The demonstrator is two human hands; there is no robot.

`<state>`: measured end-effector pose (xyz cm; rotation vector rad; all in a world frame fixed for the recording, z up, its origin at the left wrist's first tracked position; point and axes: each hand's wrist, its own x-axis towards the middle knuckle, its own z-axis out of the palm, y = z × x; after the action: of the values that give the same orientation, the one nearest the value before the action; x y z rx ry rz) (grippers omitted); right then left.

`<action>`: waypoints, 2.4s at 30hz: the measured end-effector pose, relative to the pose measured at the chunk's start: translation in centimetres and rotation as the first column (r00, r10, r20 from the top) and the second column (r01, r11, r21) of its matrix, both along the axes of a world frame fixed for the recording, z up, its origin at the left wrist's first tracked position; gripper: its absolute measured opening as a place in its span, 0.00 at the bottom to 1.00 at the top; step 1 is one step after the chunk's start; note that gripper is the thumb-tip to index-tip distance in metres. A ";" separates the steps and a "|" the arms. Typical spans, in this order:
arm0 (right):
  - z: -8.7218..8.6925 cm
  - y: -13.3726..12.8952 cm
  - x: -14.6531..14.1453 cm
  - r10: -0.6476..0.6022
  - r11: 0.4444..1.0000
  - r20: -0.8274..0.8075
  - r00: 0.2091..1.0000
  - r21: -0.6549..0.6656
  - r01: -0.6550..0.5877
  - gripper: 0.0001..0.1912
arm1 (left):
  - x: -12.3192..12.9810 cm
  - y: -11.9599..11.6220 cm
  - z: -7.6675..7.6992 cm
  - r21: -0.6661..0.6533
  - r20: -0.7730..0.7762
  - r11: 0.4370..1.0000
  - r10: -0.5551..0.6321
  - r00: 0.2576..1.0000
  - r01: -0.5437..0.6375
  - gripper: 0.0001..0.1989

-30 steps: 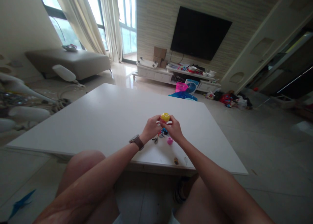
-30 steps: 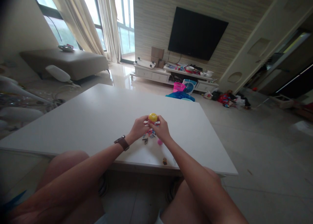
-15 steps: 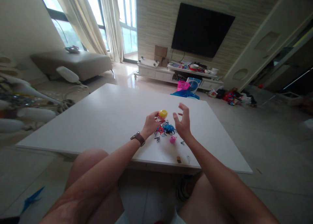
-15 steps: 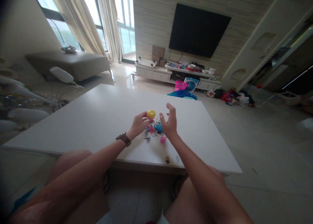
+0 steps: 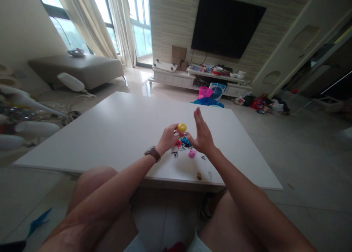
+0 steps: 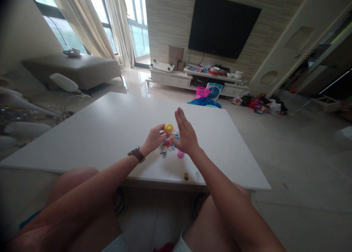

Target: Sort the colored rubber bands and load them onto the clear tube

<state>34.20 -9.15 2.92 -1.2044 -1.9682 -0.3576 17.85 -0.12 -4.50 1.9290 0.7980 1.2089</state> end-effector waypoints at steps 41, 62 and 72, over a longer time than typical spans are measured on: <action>-3.1 0.8 -1.7 -0.089 0.767 0.185 0.979 -0.614 0.186 0.38 | -1.2 0.1 2.7 -0.569 0.658 0.676 0.032 0.753 0.469 0.21; -3.2 1.2 -1.0 0.067 0.670 -0.364 0.929 -0.674 -0.312 0.36 | -2.2 1.1 3.8 -0.511 0.653 0.755 0.030 0.757 0.411 0.22; -4.5 1.5 -1.4 -0.019 0.717 -0.177 0.984 -0.689 -0.110 0.46 | -1.7 0.4 3.7 -0.536 0.626 0.695 -0.054 0.778 0.479 0.22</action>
<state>32.81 -7.61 -1.63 -1.5706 -2.0269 0.5753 16.18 0.25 -0.82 0.9468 0.4776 1.0159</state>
